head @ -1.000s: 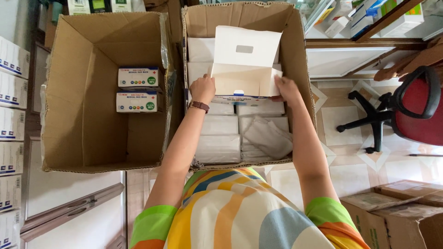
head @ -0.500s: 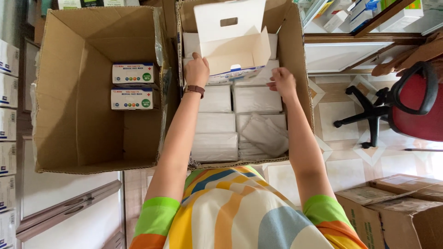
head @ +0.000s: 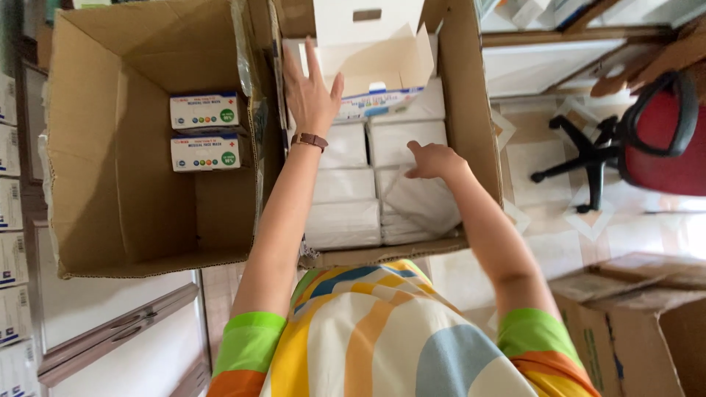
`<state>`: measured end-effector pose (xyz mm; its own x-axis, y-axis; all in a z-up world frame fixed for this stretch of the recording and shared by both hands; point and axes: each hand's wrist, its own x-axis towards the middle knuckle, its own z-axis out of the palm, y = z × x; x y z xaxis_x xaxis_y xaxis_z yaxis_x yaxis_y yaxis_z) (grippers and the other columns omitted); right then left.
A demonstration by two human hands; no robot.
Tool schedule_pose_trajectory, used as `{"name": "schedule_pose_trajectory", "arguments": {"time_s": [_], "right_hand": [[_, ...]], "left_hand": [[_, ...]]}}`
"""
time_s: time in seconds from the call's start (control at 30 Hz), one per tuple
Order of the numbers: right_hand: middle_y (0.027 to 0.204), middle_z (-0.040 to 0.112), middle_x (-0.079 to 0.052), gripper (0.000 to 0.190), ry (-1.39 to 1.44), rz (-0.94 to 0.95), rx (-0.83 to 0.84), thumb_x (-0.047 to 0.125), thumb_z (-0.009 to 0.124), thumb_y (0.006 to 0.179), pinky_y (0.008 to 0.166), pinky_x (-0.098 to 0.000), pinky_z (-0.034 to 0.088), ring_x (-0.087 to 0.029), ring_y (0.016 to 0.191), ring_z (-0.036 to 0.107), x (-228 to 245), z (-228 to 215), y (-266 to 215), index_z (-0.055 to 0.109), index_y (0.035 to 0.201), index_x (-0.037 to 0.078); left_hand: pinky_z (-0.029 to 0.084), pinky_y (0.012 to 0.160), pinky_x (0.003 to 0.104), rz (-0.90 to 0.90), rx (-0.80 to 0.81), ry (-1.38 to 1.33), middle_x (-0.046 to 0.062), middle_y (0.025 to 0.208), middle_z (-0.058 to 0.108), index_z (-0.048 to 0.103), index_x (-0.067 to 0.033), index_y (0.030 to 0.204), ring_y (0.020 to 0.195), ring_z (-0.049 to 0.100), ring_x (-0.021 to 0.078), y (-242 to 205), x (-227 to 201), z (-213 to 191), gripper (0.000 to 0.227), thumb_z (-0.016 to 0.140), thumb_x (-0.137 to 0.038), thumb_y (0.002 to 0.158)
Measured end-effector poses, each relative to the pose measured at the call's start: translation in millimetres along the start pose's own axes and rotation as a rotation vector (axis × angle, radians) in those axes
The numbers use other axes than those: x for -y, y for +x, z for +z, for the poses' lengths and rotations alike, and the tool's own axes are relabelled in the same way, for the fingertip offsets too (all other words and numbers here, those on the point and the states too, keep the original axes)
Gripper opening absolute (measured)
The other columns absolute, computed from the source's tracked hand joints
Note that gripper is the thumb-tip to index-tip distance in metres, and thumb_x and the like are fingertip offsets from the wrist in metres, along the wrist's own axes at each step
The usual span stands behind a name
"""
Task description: The person takes stacks of white medical masks from a large cardboard box and places them into smaller boxes labeled 'MEDICAL FACE MASK'.
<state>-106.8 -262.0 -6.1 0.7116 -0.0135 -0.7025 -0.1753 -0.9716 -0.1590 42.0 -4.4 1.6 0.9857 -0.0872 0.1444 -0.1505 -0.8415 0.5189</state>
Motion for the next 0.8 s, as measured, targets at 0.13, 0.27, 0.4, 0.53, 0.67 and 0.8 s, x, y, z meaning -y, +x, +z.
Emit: {"name": "schedule_pose_trajectory", "arguments": {"time_s": [0.13, 0.27, 0.4, 0.53, 0.67, 0.8], "right_hand": [[0.141, 0.055, -0.029, 0.098, -0.212, 0.03, 0.132, 0.054, 0.073, 0.085, 0.101, -0.055, 0.052, -0.045, 0.124, 0.061, 5.3, 30.3, -20.8, 0.021, 0.161, 0.02], [0.16, 0.005, -0.04, 0.11, -0.424, -0.058, 0.186, 0.063, 0.076, 0.085, 0.103, -0.0633, 0.044, -0.059, 0.136, 0.034, 7.6, 57.0, -36.8, 0.006, 0.16, 0.025], [0.161, 0.001, -0.034, 0.109, -0.377, 0.034, 0.245, 0.058, 0.075, 0.087, 0.107, -0.0672, 0.038, -0.057, 0.143, 0.022, 5.7, 76.7, -31.8, 0.0, 0.16, 0.029], [0.151, 0.034, -0.038, 0.09, -0.428, -0.071, 0.041, 0.03, 0.066, 0.093, 0.101, -0.0627, 0.046, -0.053, 0.137, 0.041, -15.2, 77.9, -8.6, 0.014, 0.166, 0.026], [0.136, 0.062, -0.028, 0.097, 0.242, -0.065, 0.079, 0.036, 0.071, 0.083, 0.107, -0.0506, 0.048, -0.044, 0.124, 0.062, -2.6, -1.5, -44.9, 0.019, 0.163, 0.021], [0.136, 0.059, -0.027, 0.097, 0.704, -0.28, -0.035, 0.033, 0.076, 0.084, 0.107, -0.048, 0.046, -0.042, 0.124, 0.06, -22.7, -1.3, -36.2, 0.016, 0.159, 0.017]], "left_hand": [[0.053, 0.099, 0.055, 0.45, -0.532, 0.187, 0.026, 0.143, 0.042, 0.035, -0.014, 0.151, 0.129, 0.053, 0.0434, -13.1, -17.2, 4.2, 0.067, 0.066, -0.039, 0.097], [0.055, 0.097, 0.044, 0.604, -0.068, -0.135, 0.012, 0.115, 0.062, 0.062, -0.0083, 0.112, 0.113, 0.059, 0.0298, -39.5, -47.7, 8.0, 0.014, 0.063, -0.013, 0.099], [0.056, 0.075, 0.046, 0.578, 0.304, -0.168, 0.016, 0.096, 0.068, 0.068, -0.0057, 0.098, 0.093, 0.066, 0.0341, -64.5, -48.2, 34.4, 0.011, 0.064, -0.012, 0.089], [0.059, 0.076, 0.046, 0.55, 0.999, 0.349, 0.016, 0.098, 0.074, 0.077, -0.0072, 0.095, 0.089, 0.072, 0.0336, -92.8, -41.2, 56.3, 0.02, 0.071, -0.024, 0.085], [0.059, 0.08, 0.043, 0.599, 1.251, 0.639, 0.01, 0.1, 0.078, 0.08, -0.0106, 0.097, 0.096, 0.074, 0.0272, -135.3, -32.4, 42.5, 0.03, 0.081, -0.032, 0.077], [0.058, 0.081, 0.043, 0.573, 1.286, 0.619, 0.009, 0.104, 0.078, 0.078, -0.0112, 0.106, 0.098, 0.071, 0.0265, -145.0, -19.6, 52.4, 0.036, 0.083, -0.03, 0.075]]}}
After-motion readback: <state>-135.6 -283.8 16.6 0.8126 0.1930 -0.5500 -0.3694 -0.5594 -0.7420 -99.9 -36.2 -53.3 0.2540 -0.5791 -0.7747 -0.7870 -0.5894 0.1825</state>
